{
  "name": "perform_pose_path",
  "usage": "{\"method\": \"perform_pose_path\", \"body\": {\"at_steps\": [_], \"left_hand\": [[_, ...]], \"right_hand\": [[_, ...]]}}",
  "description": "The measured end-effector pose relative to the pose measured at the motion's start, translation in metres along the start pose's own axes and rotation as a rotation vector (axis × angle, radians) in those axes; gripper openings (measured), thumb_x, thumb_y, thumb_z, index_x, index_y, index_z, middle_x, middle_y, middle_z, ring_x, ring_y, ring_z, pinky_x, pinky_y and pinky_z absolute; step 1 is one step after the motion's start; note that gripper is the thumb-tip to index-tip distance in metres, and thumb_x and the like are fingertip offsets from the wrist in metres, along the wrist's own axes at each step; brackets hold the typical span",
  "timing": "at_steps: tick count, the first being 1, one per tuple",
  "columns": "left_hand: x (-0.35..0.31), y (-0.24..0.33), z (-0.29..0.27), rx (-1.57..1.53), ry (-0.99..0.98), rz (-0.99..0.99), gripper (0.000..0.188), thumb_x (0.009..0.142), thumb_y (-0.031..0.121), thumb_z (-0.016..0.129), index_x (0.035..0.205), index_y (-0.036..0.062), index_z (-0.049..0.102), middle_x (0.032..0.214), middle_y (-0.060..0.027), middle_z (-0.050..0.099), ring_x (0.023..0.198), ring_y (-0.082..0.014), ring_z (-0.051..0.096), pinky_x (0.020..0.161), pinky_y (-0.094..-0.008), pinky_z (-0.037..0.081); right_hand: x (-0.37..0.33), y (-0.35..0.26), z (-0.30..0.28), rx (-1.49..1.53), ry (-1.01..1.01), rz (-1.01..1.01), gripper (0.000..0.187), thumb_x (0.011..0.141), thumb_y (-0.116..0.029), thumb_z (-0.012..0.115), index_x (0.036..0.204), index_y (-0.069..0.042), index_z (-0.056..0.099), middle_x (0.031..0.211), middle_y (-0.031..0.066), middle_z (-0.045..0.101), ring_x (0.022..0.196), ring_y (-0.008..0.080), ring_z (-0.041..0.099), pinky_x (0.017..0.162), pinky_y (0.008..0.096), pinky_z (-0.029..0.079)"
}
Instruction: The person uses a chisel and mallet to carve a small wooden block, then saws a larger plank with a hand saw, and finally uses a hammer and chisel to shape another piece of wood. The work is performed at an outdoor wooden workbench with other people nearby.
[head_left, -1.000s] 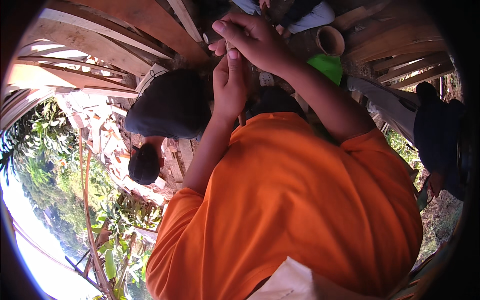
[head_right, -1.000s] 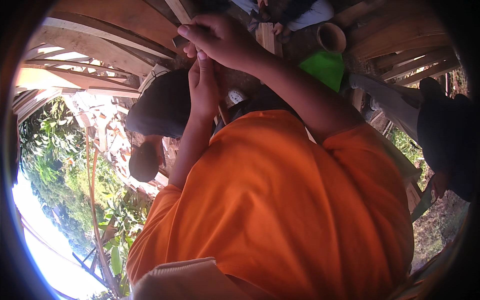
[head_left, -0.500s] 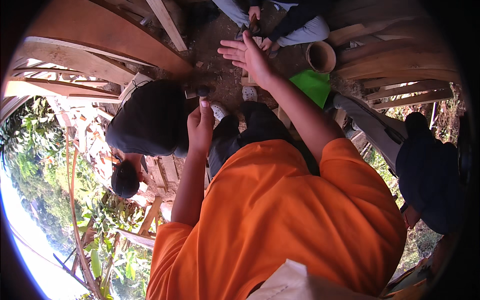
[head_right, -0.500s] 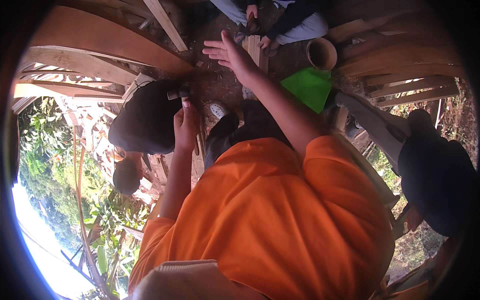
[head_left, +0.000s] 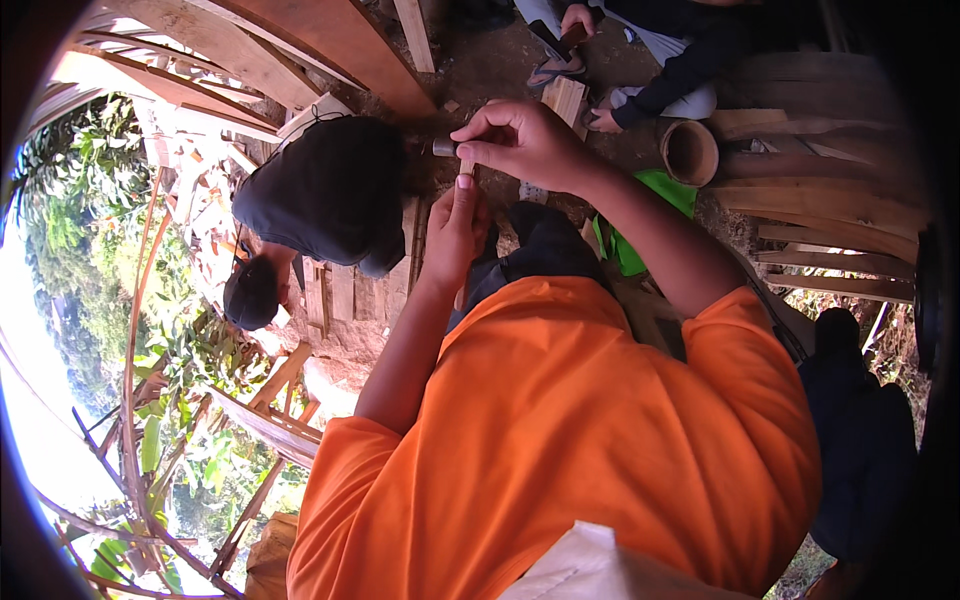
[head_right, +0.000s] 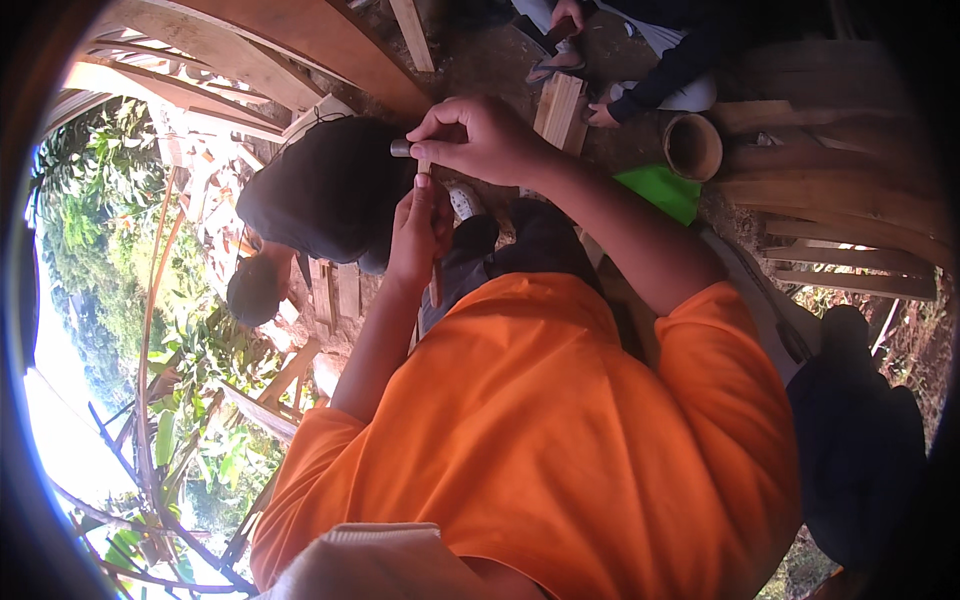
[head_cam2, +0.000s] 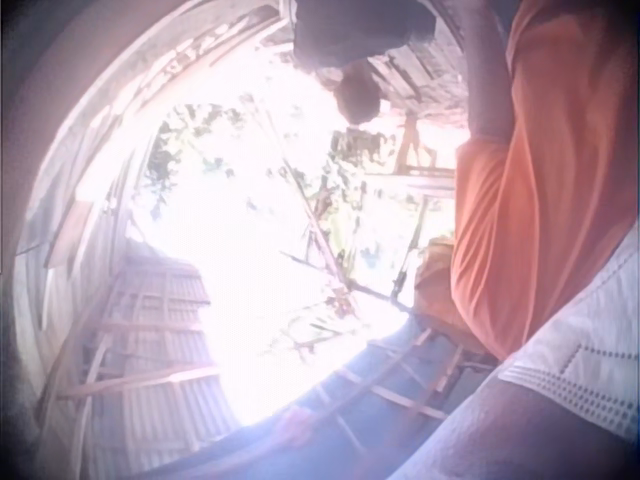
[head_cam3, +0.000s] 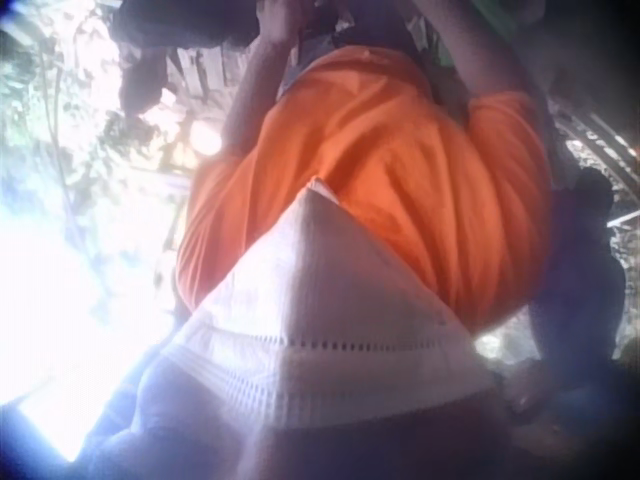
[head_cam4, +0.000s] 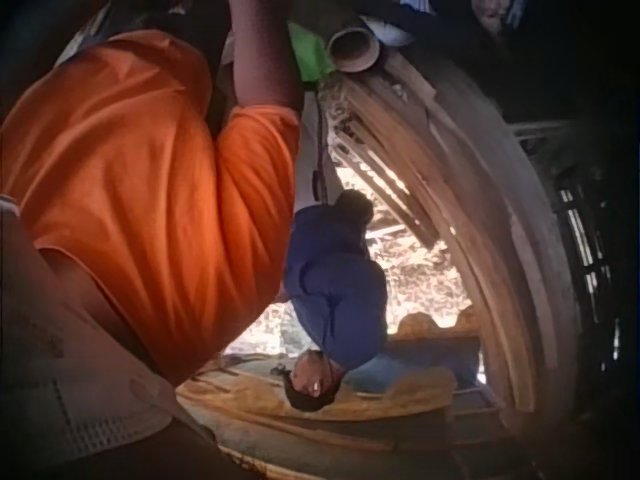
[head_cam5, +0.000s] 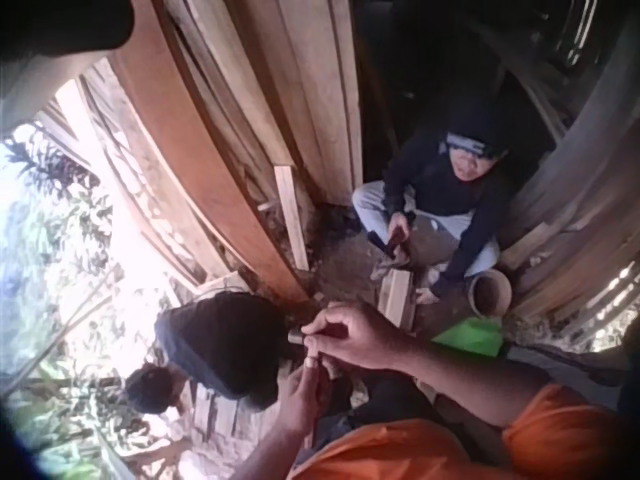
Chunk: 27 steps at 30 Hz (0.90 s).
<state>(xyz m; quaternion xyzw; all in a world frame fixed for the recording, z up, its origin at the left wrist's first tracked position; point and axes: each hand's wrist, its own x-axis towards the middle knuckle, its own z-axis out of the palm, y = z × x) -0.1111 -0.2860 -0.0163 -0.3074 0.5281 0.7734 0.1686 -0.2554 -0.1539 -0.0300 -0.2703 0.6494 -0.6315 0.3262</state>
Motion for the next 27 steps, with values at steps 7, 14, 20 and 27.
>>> {"method": "perform_pose_path", "body": {"at_steps": [7, 14, 20, 27], "left_hand": [[0.000, -0.010, 0.003, -0.031, 0.047, -0.062, 0.045, 0.106, 0.049, 0.042, 0.078, 0.0137, 0.049, 0.058, 0.0084, 0.039, 0.044, -0.0006, 0.029, 0.039, -0.0202, 0.019], [0.003, 0.012, -0.016, 0.009, -0.004, -0.010, 0.043, 0.106, 0.048, 0.039, 0.082, 0.0137, 0.049, 0.058, 0.0071, 0.036, 0.043, -0.0014, 0.028, 0.038, -0.0203, 0.020], [-0.017, 0.024, -0.019, -0.395, -0.257, -0.162, 0.039, 0.103, 0.047, 0.043, 0.082, 0.0138, 0.045, 0.057, 0.0060, 0.032, 0.043, -0.0044, 0.027, 0.039, -0.0218, 0.023], [-0.042, 0.024, -0.022, -0.233, -0.207, -0.037, 0.018, 0.102, 0.029, 0.048, 0.094, 0.0146, 0.043, 0.062, 0.0046, 0.036, 0.046, -0.0049, 0.031, 0.040, -0.0214, 0.026]], "right_hand": [[-0.017, 0.012, 0.021, 0.095, 0.194, 0.020, 0.019, 0.092, -0.007, 0.070, 0.109, 0.000, 0.071, 0.102, 0.0040, 0.066, 0.090, 0.0086, 0.065, 0.078, 0.0221, 0.052], [-0.022, 0.004, -0.053, -0.061, 0.389, -0.055, 0.034, 0.098, -0.010, 0.060, 0.132, -0.006, 0.061, 0.107, 0.0044, 0.066, 0.100, 0.0122, 0.061, 0.091, 0.0280, 0.048], [0.025, 0.098, -0.187, -1.288, 0.378, -0.137, 0.040, 0.084, -0.006, 0.066, 0.122, -0.012, 0.059, 0.115, 0.0091, 0.061, 0.103, 0.0243, 0.062, 0.092, 0.0343, 0.050], [0.071, 0.165, -0.245, -1.243, 0.008, -0.220, 0.054, 0.077, -0.007, 0.074, 0.128, -0.021, 0.062, 0.125, 0.0078, 0.061, 0.108, 0.0317, 0.059, 0.091, 0.0381, 0.053]]}}
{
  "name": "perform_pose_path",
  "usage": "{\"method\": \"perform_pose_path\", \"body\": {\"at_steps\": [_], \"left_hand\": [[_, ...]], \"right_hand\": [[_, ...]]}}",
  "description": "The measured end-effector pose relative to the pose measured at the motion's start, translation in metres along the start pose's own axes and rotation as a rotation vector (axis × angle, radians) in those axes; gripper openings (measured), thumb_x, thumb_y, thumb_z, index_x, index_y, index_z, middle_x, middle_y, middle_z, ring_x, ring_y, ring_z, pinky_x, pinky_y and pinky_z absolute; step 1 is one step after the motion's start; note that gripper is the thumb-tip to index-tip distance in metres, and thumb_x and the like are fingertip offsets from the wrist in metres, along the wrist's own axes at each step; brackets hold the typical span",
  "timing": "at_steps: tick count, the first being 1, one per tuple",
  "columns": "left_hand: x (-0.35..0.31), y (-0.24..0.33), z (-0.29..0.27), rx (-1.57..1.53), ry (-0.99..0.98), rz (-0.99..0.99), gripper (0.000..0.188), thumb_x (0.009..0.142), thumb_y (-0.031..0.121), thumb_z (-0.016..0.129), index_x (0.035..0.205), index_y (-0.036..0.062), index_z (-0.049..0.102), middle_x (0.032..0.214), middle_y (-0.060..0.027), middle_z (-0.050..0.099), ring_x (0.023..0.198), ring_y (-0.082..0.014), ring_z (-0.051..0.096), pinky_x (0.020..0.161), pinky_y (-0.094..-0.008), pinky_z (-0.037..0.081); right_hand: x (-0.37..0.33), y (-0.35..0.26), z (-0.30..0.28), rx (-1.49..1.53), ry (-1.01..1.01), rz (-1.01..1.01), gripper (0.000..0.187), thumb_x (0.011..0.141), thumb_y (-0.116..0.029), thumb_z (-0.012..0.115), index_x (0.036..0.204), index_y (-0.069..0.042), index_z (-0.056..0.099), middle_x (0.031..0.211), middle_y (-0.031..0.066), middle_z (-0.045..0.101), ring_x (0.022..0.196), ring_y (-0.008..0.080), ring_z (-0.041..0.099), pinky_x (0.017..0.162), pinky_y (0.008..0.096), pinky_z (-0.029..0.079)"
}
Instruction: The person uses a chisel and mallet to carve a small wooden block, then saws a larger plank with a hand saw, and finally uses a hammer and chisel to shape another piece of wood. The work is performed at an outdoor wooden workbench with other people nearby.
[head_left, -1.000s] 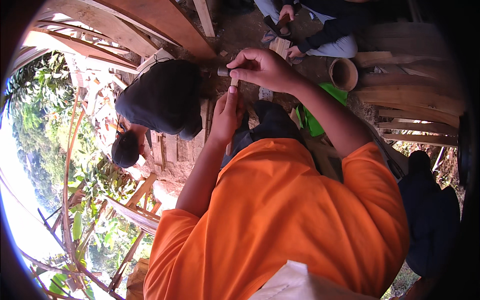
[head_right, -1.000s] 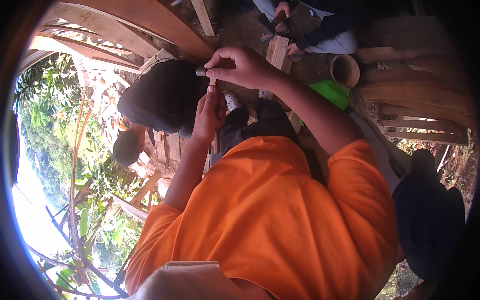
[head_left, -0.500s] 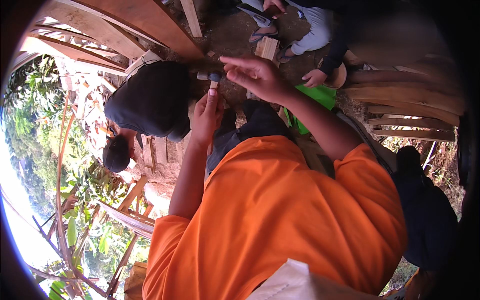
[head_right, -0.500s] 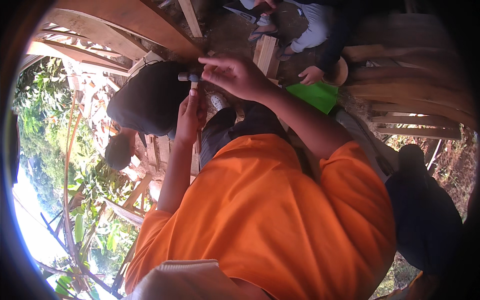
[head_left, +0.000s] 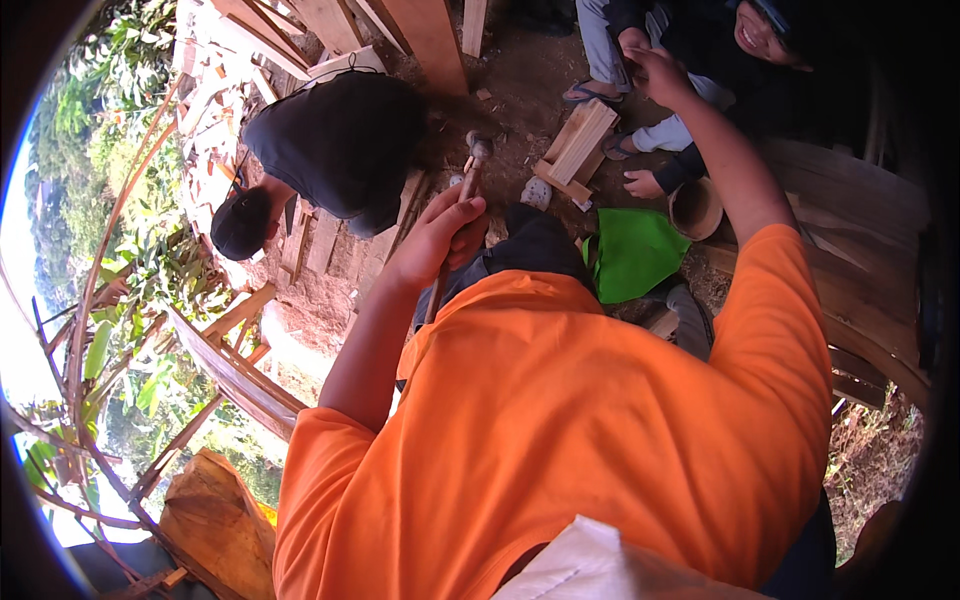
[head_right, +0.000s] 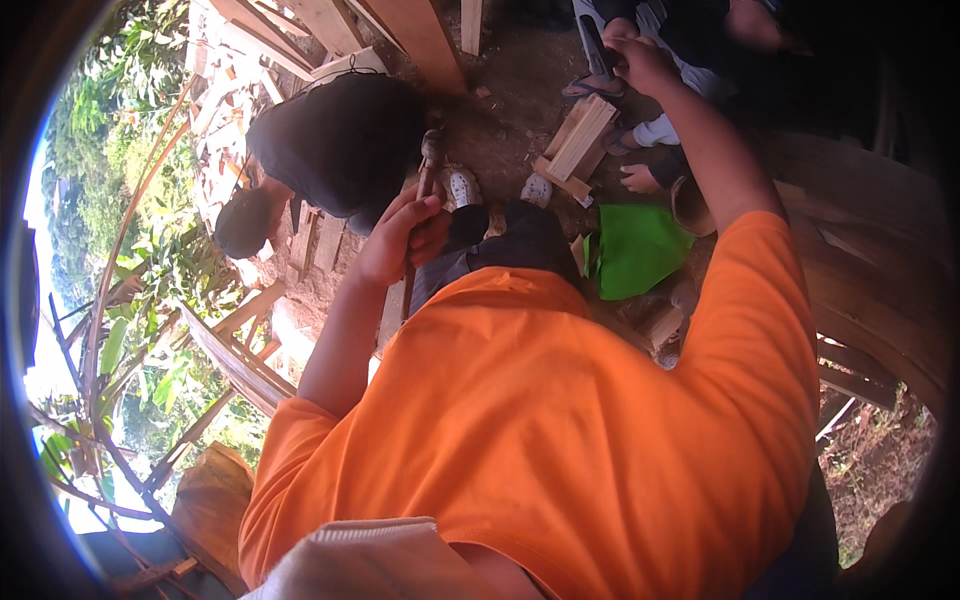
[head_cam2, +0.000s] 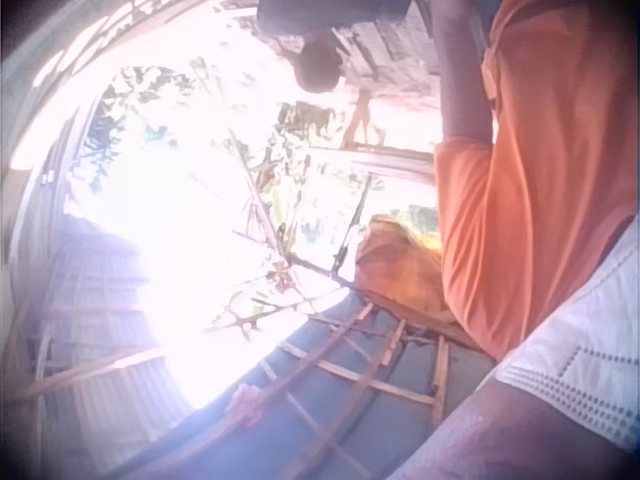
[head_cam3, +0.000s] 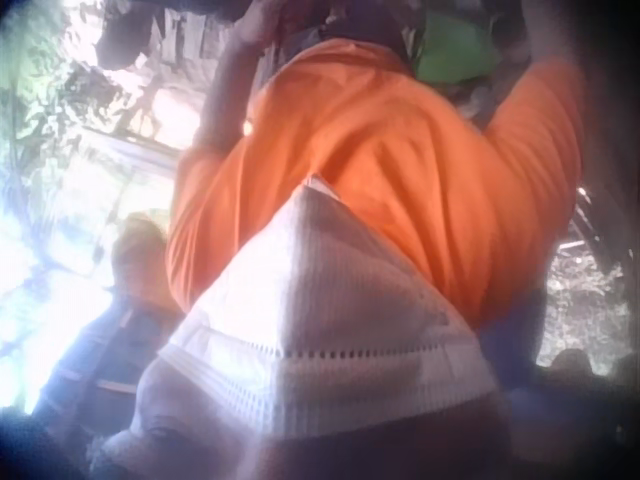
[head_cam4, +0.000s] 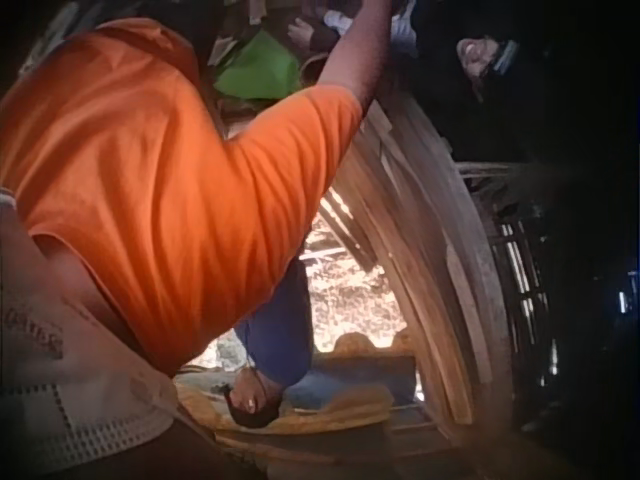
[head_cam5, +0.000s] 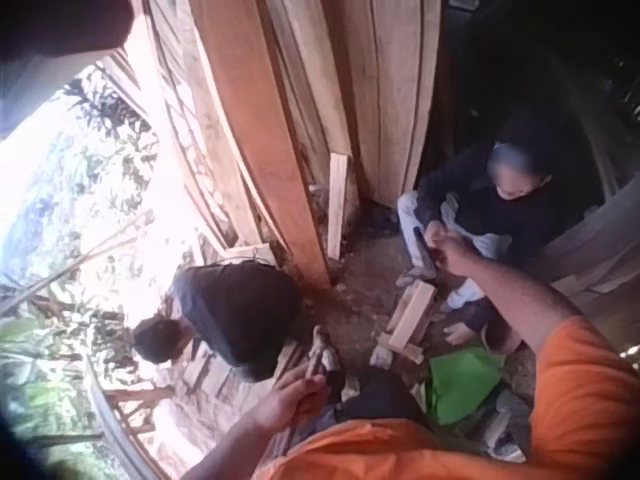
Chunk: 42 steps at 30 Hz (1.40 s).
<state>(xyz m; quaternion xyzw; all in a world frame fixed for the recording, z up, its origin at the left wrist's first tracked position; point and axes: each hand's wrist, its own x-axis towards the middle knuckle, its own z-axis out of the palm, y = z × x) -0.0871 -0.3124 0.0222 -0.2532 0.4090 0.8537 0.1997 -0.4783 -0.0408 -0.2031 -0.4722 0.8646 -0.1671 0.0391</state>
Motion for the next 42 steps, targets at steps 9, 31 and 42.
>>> {"method": "perform_pose_path", "body": {"at_steps": [9, 31, 42], "left_hand": [[-0.030, 0.008, 0.004, 0.178, 0.260, 0.256, 0.020, 0.106, 0.027, 0.041, 0.117, 0.0109, 0.046, 0.071, 0.0023, 0.042, 0.046, -0.0048, 0.035, 0.040, -0.0205, 0.031], [-0.054, 0.086, 0.002, 1.287, 0.543, 0.814, 0.031, 0.095, 0.031, 0.064, 0.085, 0.0032, 0.056, 0.067, -0.0191, 0.057, 0.064, -0.0403, 0.059, 0.056, -0.0454, 0.044], [-0.048, 0.108, 0.000, 1.478, 0.498, 0.871, 0.034, 0.094, 0.037, 0.064, 0.085, 0.0054, 0.055, 0.071, -0.0174, 0.063, 0.068, -0.0396, 0.064, 0.059, -0.0472, 0.048]], "right_hand": [[0.030, -0.074, -0.043, 0.182, 0.118, -0.146, 0.051, 0.085, -0.031, 0.076, 0.127, -0.006, 0.060, 0.111, 0.0171, 0.065, 0.100, 0.0343, 0.065, 0.085, 0.0408, 0.051], [-0.037, -0.378, -0.265, 1.145, 0.090, 0.219, 0.049, 0.100, -0.018, 0.061, 0.142, -0.004, 0.040, 0.089, 0.0023, 0.058, 0.062, 0.0035, 0.052, 0.053, 0.0206, 0.046], [-0.038, -0.387, -0.280, 1.064, 0.156, 0.310, 0.036, 0.101, -0.017, 0.059, 0.132, -0.002, 0.048, 0.081, 0.0003, 0.056, 0.055, 0.0038, 0.048, 0.050, 0.0203, 0.043]]}}
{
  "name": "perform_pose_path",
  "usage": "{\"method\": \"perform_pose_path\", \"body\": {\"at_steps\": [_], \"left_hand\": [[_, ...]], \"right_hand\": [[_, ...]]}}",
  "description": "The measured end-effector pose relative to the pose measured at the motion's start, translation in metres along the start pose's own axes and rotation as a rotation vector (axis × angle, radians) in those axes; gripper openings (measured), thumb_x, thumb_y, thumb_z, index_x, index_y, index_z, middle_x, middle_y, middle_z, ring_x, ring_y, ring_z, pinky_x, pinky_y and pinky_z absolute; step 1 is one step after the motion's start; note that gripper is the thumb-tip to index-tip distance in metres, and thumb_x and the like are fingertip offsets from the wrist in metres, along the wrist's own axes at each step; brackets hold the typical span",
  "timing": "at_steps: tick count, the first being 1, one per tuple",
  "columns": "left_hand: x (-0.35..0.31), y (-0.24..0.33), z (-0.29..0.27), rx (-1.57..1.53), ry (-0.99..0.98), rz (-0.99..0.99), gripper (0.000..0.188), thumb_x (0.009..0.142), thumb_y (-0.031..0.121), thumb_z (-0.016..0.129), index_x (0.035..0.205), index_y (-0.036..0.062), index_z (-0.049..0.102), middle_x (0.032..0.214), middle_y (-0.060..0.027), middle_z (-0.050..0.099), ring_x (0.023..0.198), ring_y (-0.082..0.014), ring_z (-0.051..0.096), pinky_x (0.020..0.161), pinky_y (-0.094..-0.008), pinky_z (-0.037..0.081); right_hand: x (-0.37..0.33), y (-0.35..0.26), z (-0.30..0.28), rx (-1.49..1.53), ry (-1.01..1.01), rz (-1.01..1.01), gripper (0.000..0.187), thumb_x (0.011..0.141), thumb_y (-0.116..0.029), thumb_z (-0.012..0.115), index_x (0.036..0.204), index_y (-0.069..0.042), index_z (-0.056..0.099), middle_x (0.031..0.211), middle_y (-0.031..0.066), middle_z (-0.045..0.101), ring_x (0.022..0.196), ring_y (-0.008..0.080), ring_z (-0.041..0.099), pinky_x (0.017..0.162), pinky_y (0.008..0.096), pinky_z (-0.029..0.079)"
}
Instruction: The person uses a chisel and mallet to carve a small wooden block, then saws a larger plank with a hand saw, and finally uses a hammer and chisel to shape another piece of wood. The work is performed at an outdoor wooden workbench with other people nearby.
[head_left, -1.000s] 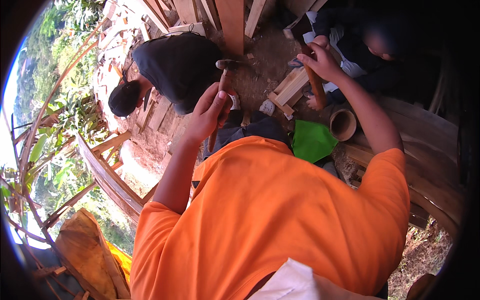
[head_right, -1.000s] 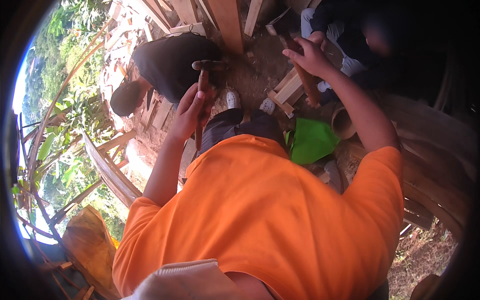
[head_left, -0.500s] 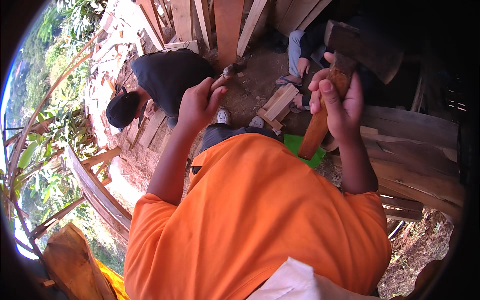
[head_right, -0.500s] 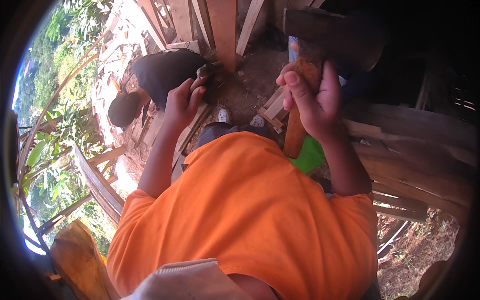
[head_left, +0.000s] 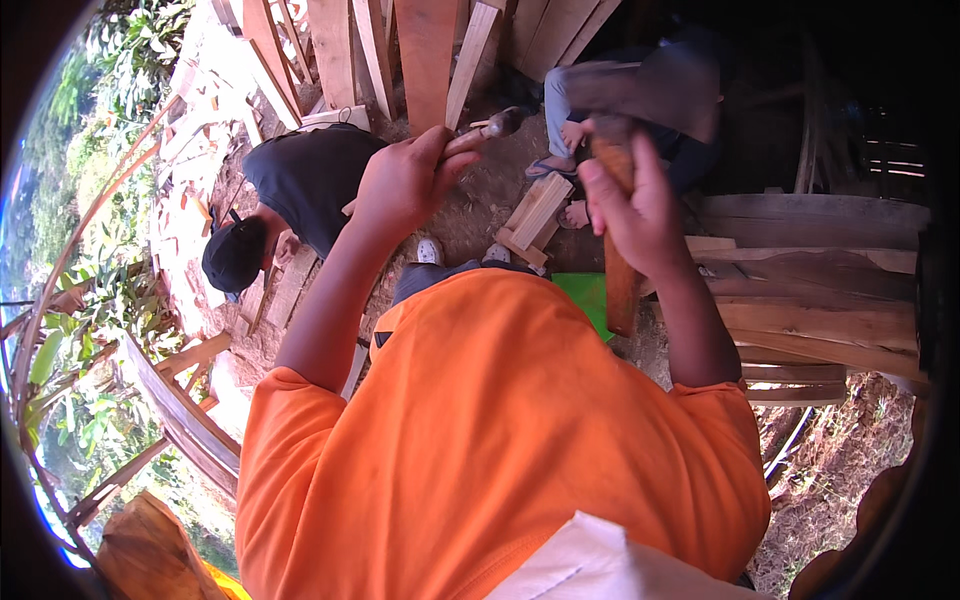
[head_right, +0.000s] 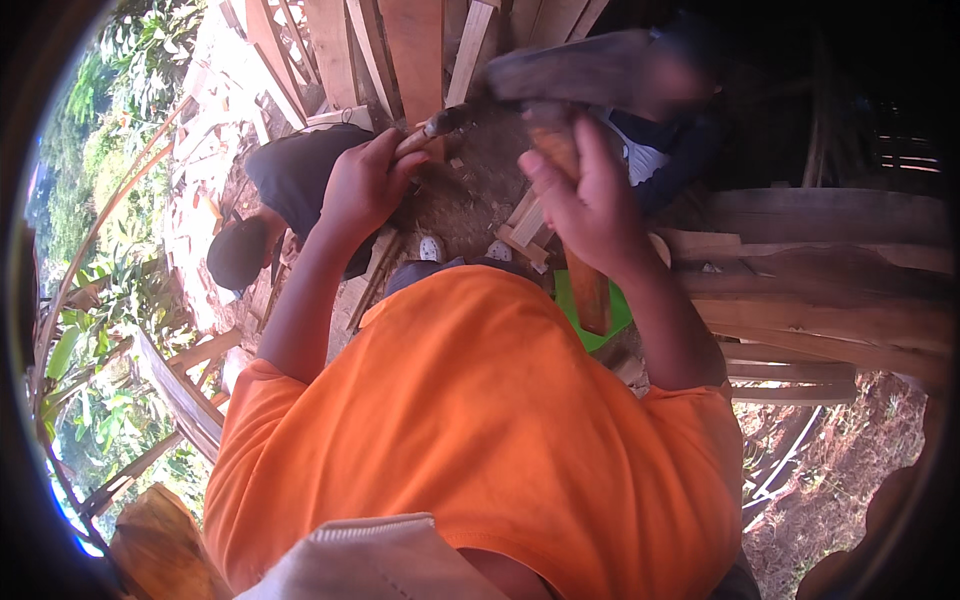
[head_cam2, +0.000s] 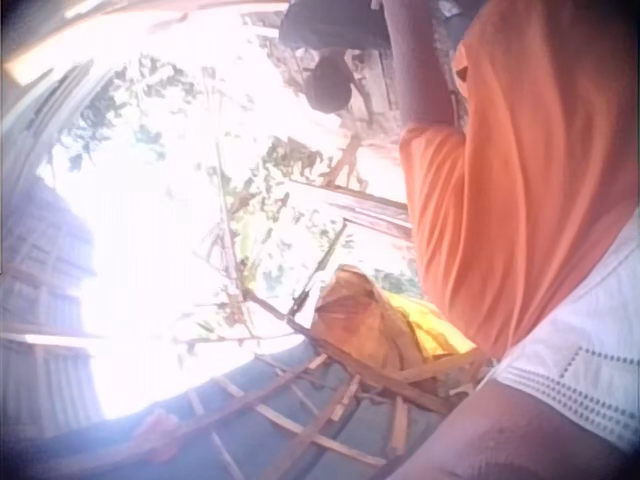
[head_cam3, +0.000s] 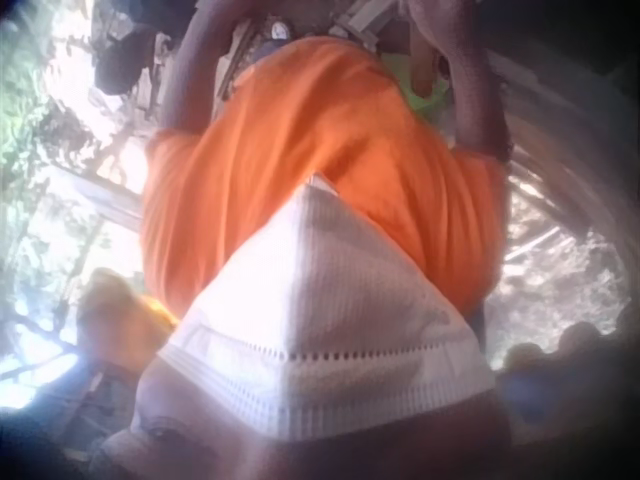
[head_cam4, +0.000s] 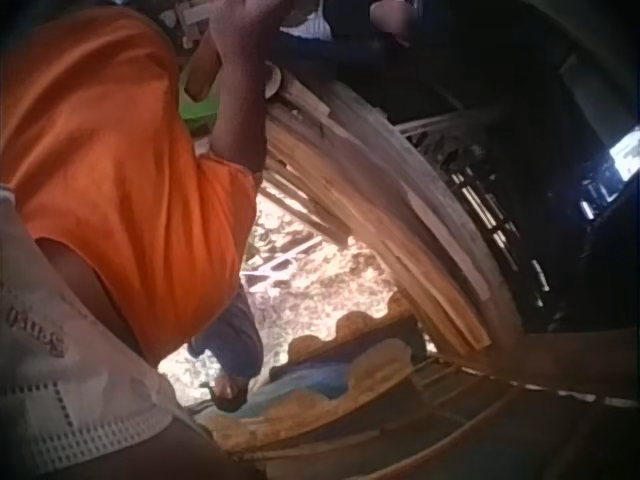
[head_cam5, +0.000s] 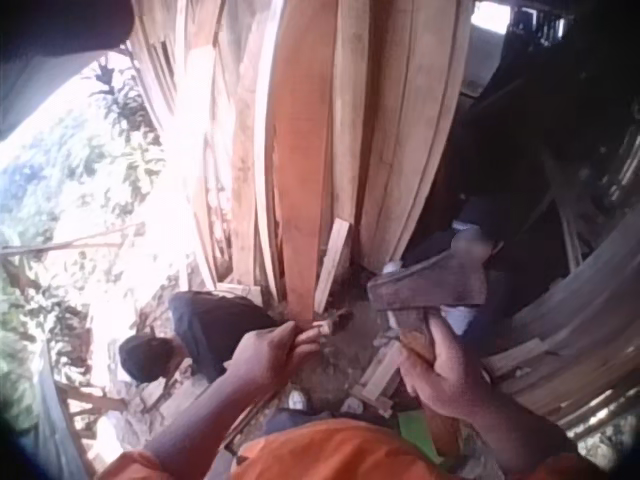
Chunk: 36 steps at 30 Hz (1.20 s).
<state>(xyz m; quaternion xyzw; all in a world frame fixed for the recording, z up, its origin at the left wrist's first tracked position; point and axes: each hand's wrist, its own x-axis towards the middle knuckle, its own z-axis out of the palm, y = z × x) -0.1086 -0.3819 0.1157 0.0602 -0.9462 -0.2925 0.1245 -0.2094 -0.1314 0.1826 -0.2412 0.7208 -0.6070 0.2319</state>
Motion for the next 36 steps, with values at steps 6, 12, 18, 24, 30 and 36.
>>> {"method": "perform_pose_path", "body": {"at_steps": [6, 12, 18, 24, 30, 36], "left_hand": [[-0.009, -0.004, -0.001, 0.072, -0.041, -0.025, 0.032, 0.094, 0.036, 0.065, 0.087, 0.0059, 0.057, 0.072, -0.0170, 0.063, 0.069, -0.0395, 0.064, 0.058, -0.0469, 0.048], [-0.001, 0.017, 0.020, -0.046, -0.099, 0.014, 0.029, 0.093, 0.032, 0.067, 0.091, 0.0048, 0.059, 0.076, -0.0173, 0.065, 0.073, -0.0393, 0.065, 0.061, -0.0465, 0.048], [-0.006, 0.047, 0.038, -0.064, -0.059, 0.181, 0.033, 0.092, 0.039, 0.066, 0.086, 0.0087, 0.054, 0.064, -0.0131, 0.061, 0.062, -0.0362, 0.064, 0.054, -0.0451, 0.048], [-0.018, 0.085, 0.040, -0.259, -0.086, 0.160, 0.032, 0.092, 0.035, 0.067, 0.109, 0.0103, 0.054, 0.072, -0.0128, 0.066, 0.066, -0.0356, 0.066, 0.055, -0.0436, 0.050], [-0.029, 0.112, 0.045, -0.339, 0.017, 0.281, 0.034, 0.091, 0.017, 0.068, 0.121, 0.0077, 0.054, 0.092, -0.0123, 0.070, 0.074, -0.0336, 0.069, 0.059, -0.0420, 0.053], [-0.034, 0.123, 0.039, -0.301, -0.007, 0.317, 0.032, 0.088, 0.003, 0.069, 0.118, 0.0043, 0.057, 0.098, -0.0124, 0.070, 0.083, -0.0307, 0.072, 0.065, -0.0379, 0.057]], "right_hand": [[-0.001, -0.003, -0.016, 0.201, 0.188, -0.100, 0.034, 0.101, -0.017, 0.057, 0.131, -0.004, 0.047, 0.077, -0.0009, 0.053, 0.055, 0.0042, 0.048, 0.051, 0.0204, 0.044], [-0.013, 0.028, 0.007, 0.301, 0.057, -0.069, 0.037, 0.101, -0.016, 0.059, 0.133, -0.004, 0.046, 0.079, 0.0009, 0.055, 0.055, 0.0046, 0.050, 0.051, 0.0201, 0.044], [-0.008, 0.024, -0.017, 0.304, 0.113, -0.179, 0.048, 0.091, -0.008, 0.071, 0.131, -0.003, 0.045, 0.099, 0.0062, 0.064, 0.058, 0.0045, 0.054, 0.052, 0.0197, 0.047], [-0.027, 0.014, -0.040, 0.267, -0.111, -0.078, 0.049, 0.091, -0.007, 0.071, 0.131, -0.004, 0.044, 0.107, 0.0107, 0.069, 0.059, 0.0051, 0.056, 0.053, 0.0193, 0.048], [-0.038, 0.016, -0.049, 0.289, -0.129, -0.125, 0.048, 0.093, -0.010, 0.070, 0.132, -0.003, 0.043, 0.104, 0.0122, 0.069, 0.058, 0.0066, 0.057, 0.053, 0.0198, 0.048], [-0.045, 0.019, -0.051, 0.350, -0.154, -0.137, 0.050, 0.093, -0.011, 0.070, 0.133, -0.002, 0.040, 0.104, 0.0146, 0.069, 0.056, 0.0079, 0.058, 0.052, 0.0205, 0.049]]}}
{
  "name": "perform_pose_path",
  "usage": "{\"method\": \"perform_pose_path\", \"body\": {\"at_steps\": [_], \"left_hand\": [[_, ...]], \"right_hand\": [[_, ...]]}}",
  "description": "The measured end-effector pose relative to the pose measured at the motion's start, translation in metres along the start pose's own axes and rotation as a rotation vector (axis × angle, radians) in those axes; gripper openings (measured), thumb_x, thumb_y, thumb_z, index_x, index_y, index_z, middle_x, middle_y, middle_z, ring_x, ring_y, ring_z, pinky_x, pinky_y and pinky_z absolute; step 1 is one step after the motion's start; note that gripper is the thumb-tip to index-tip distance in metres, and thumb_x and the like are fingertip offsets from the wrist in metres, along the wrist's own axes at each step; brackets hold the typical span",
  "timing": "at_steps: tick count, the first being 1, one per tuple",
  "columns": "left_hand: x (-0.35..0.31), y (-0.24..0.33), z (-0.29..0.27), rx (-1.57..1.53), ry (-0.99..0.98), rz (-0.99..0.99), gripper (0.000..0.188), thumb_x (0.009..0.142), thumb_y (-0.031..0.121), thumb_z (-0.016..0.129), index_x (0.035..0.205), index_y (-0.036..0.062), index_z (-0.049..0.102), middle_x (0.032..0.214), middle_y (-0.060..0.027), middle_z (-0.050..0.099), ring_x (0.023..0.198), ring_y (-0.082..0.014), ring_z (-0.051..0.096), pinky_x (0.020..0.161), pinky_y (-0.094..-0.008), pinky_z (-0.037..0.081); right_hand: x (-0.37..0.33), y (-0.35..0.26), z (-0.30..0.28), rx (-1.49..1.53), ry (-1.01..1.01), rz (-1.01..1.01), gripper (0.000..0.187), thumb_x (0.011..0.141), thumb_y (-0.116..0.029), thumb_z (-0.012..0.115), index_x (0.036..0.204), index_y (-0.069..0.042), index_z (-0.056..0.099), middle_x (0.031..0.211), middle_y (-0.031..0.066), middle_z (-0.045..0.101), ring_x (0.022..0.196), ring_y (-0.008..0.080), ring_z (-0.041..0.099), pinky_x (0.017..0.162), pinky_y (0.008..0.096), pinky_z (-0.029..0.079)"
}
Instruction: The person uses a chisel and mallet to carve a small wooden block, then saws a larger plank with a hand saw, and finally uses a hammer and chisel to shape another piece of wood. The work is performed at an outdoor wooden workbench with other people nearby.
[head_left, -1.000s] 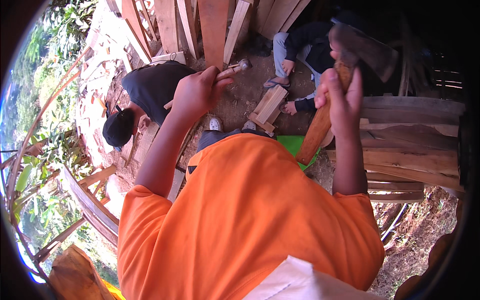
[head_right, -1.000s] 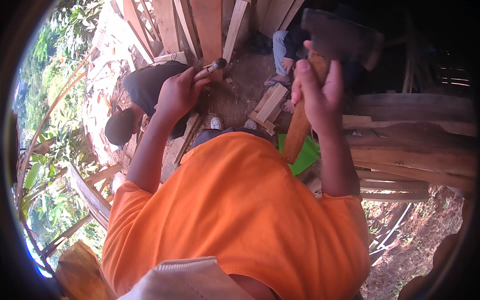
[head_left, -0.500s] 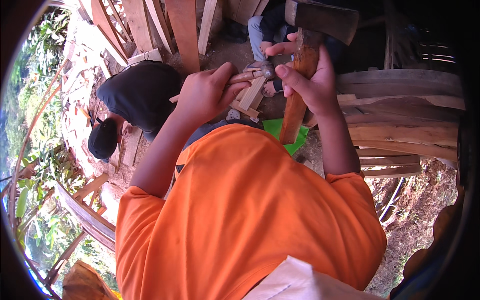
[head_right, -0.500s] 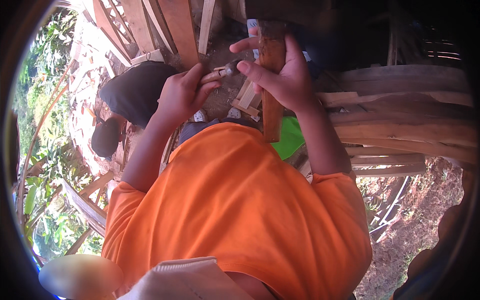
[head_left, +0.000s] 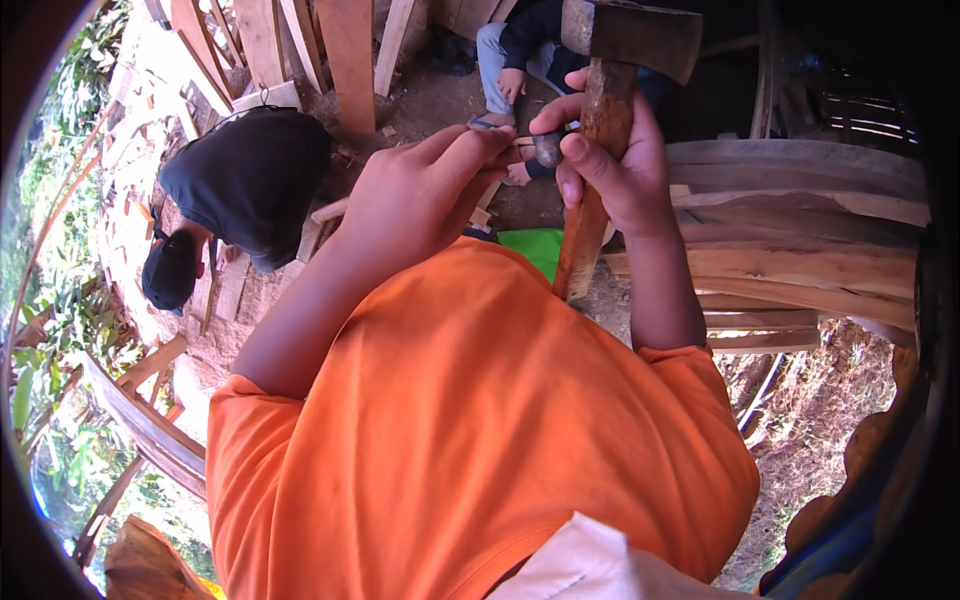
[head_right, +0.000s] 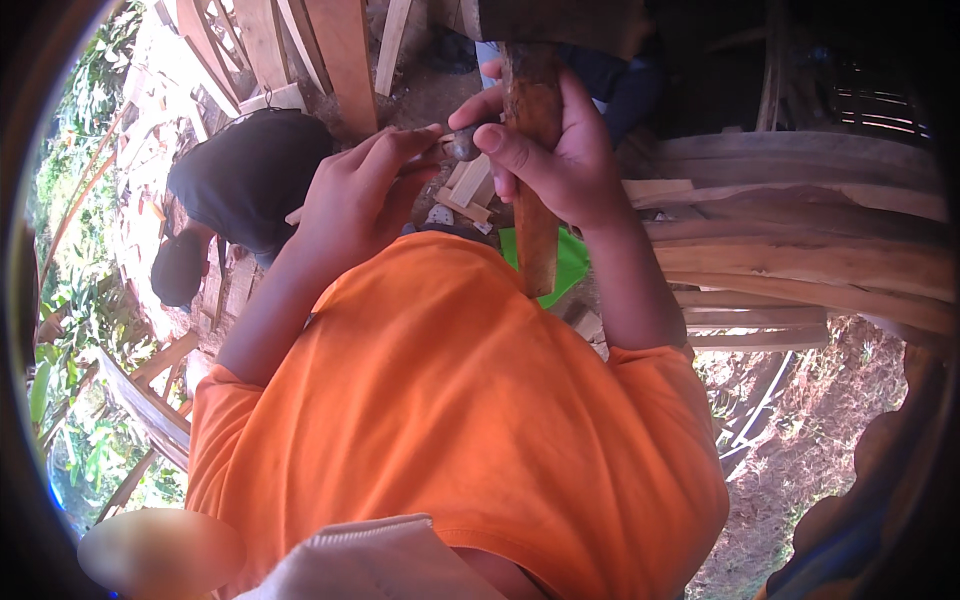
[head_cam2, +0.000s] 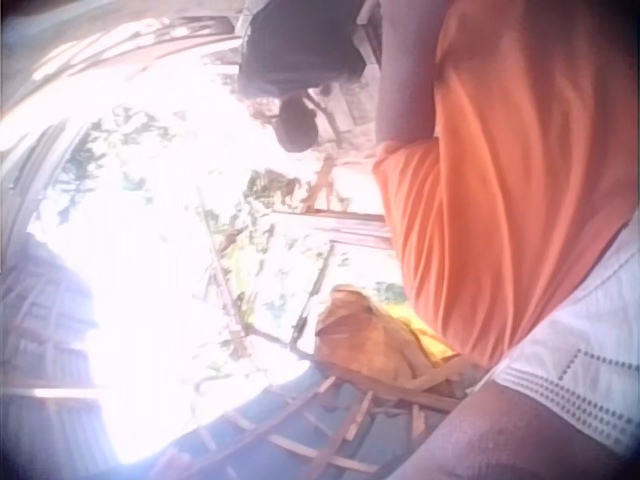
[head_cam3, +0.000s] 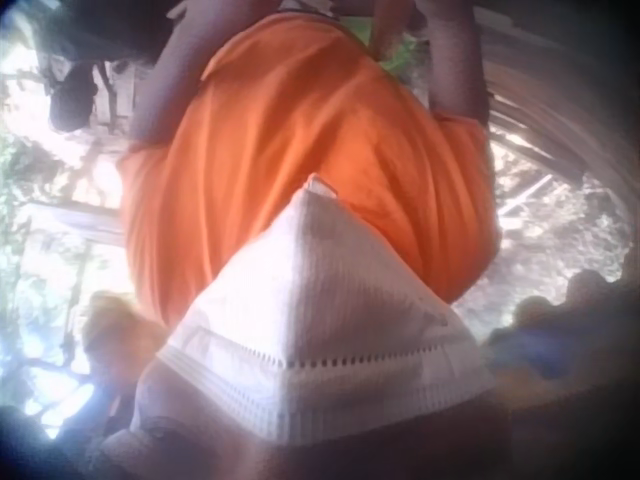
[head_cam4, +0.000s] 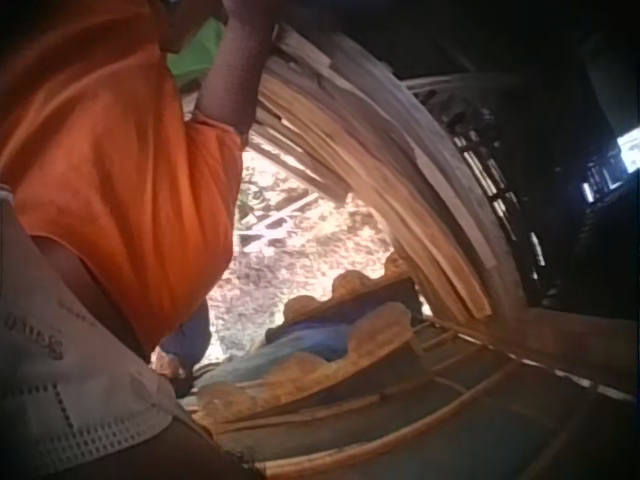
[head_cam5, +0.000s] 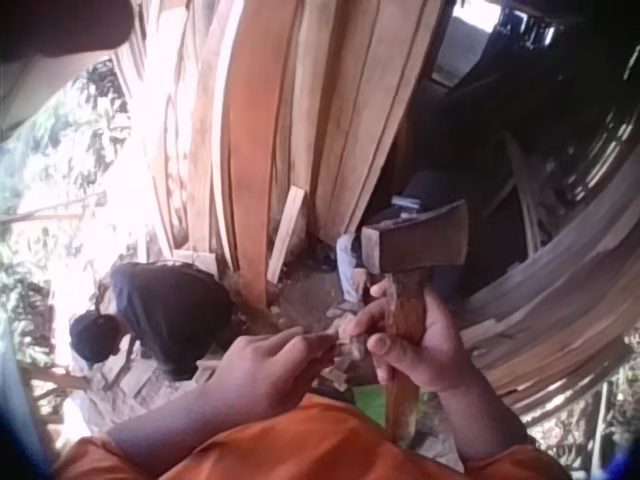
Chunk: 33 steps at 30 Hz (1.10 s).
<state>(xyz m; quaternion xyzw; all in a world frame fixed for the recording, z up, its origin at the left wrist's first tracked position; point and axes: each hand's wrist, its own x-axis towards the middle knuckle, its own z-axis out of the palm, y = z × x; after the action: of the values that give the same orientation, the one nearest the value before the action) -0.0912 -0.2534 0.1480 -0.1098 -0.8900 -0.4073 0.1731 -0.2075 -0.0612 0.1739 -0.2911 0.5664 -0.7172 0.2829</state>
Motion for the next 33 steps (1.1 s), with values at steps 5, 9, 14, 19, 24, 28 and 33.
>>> {"method": "perform_pose_path", "body": {"at_steps": [5, 9, 14, 19, 24, 28, 33], "left_hand": [[-0.001, 0.007, -0.003, -0.001, 0.016, 0.004, 0.032, 0.086, 0.001, 0.069, 0.117, 0.0040, 0.058, 0.098, -0.0113, 0.070, 0.082, -0.0292, 0.072, 0.063, -0.0361, 0.057], [-0.001, 0.007, 0.000, 0.005, 0.050, -0.009, 0.031, 0.088, 0.003, 0.067, 0.117, 0.0025, 0.055, 0.090, -0.0115, 0.070, 0.079, -0.0296, 0.072, 0.062, -0.0357, 0.056], [-0.005, 0.009, 0.007, -0.097, 0.092, -0.150, 0.031, 0.091, 0.020, 0.068, 0.114, 0.0063, 0.052, 0.079, -0.0125, 0.068, 0.064, -0.0351, 0.067, 0.051, -0.0419, 0.050], [-0.008, -0.001, 0.002, -0.037, 0.008, -0.158, 0.031, 0.092, 0.022, 0.066, 0.114, 0.0039, 0.052, 0.080, -0.0131, 0.068, 0.064, -0.0351, 0.067, 0.053, -0.0422, 0.051], [-0.011, -0.009, 0.000, -0.035, 0.125, -0.140, 0.031, 0.092, 0.019, 0.067, 0.112, 0.0008, 0.051, 0.081, -0.0146, 0.067, 0.066, -0.0349, 0.067, 0.054, -0.0408, 0.051], [-0.011, -0.015, -0.013, -0.020, 0.241, -0.134, 0.027, 0.092, 0.009, 0.064, 0.110, -0.0017, 0.047, 0.074, -0.0119, 0.061, 0.060, -0.0302, 0.062, 0.053, -0.0363, 0.047], [-0.006, -0.023, -0.011, 0.000, 0.198, -0.085, 0.025, 0.092, 0.003, 0.062, 0.107, -0.0036, 0.043, 0.070, -0.0112, 0.057, 0.056, -0.0283, 0.059, 0.051, -0.0356, 0.045]], "right_hand": [[0.000, 0.001, 0.000, 0.018, -0.034, -0.009, 0.051, 0.093, -0.013, 0.070, 0.133, -0.002, 0.040, 0.105, 0.0152, 0.069, 0.055, 0.0082, 0.058, 0.051, 0.0207, 0.049], [0.003, 0.001, 0.001, 0.059, -0.040, -0.008, 0.052, 0.093, -0.013, 0.071, 0.133, -0.004, 0.040, 0.105, 0.0146, 0.069, 0.056, 0.0080, 0.058, 0.051, 0.0204, 0.049], [0.010, -0.001, 0.013, 0.012, -0.038, 0.133, 0.054, 0.090, -0.012, 0.075, 0.133, -0.004, 0.043, 0.108, 0.0111, 0.067, 0.061, 0.0068, 0.058, 0.052, 0.0206, 0.049], [0.013, 0.005, 0.016, -0.030, 0.004, 0.138, 0.053, 0.090, -0.012, 0.074, 0.134, -0.004, 0.046, 0.109, 0.0081, 0.062, 0.063, 0.0067, 0.058, 0.052, 0.0216, 0.048], [0.013, -0.005, 0.012, -0.082, 0.064, 0.114, 0.045, 0.099, -0.022, 0.063, 0.135, -0.001, 0.046, 0.103, 0.0071, 0.061, 0.060, 0.0075, 0.055, 0.052, 0.0224, 0.047], [0.000, -0.041, -0.008, -0.234, 0.127, -0.049, 0.046, 0.106, -0.031, 0.046, 0.139, 0.001, 0.042, 0.096, 0.0093, 0.056, 0.058, 0.0095, 0.053, 0.050, 0.0221, 0.046], [-0.016, -0.036, 0.019, -0.485, 0.005, 0.123, 0.044, 0.106, -0.026, 0.046, 0.140, 0.000, 0.039, 0.089, 0.0060, 0.055, 0.058, 0.0072, 0.051, 0.051, 0.0211, 0.045]]}}
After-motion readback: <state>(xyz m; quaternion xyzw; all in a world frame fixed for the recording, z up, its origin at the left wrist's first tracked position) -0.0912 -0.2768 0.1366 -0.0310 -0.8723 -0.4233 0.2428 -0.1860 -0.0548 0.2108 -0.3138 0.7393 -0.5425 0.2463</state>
